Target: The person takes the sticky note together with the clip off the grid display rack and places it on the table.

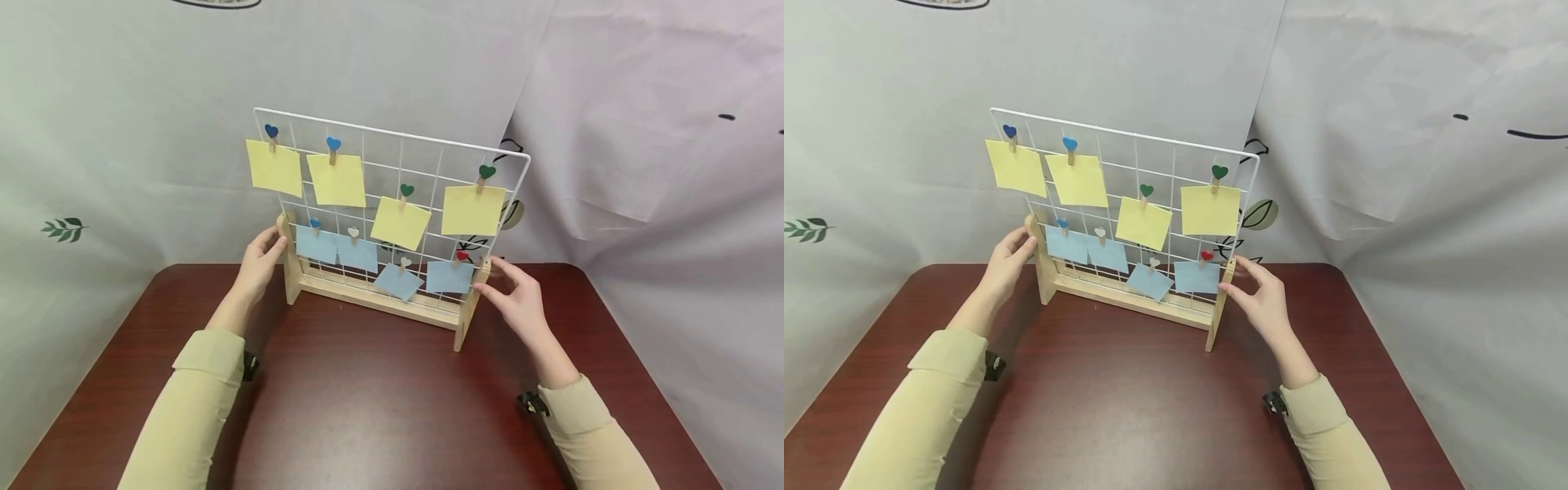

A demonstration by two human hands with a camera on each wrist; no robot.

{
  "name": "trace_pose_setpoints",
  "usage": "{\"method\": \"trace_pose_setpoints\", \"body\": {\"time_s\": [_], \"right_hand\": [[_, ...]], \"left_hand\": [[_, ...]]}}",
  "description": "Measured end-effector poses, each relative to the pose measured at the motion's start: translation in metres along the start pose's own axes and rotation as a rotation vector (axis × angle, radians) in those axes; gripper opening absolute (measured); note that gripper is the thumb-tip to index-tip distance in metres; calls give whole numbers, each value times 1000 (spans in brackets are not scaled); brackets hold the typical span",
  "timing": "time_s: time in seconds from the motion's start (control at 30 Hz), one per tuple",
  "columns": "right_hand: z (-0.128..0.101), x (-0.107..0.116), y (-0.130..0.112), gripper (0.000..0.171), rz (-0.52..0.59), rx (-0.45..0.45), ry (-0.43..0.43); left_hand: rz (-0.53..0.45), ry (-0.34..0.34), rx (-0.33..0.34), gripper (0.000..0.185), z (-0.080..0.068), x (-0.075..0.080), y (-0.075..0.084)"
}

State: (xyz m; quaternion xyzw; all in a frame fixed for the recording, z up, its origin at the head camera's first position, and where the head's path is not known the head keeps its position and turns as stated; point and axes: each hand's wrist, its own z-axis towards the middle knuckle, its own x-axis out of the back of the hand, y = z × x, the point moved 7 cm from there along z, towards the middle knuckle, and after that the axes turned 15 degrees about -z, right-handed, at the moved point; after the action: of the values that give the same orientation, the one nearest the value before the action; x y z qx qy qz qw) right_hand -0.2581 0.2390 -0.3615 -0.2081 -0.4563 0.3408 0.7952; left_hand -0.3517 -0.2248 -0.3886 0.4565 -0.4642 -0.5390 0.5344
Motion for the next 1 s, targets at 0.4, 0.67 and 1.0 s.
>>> {"method": "trace_pose_setpoints", "body": {"time_s": [0.4, 0.67, 1.0], "right_hand": [[-5, -8, 9, 46, 122, -165, 17], [-9, -8, 11, 43, 114, -208, 54], [-13, -14, 1, 42, 111, -229, 71]], "left_hand": [[22, -153, -35, 52, 21, 19, -6], [30, -183, -48, 50, 26, 22, -8], [13, -254, -59, 54, 26, 23, -10]]}}
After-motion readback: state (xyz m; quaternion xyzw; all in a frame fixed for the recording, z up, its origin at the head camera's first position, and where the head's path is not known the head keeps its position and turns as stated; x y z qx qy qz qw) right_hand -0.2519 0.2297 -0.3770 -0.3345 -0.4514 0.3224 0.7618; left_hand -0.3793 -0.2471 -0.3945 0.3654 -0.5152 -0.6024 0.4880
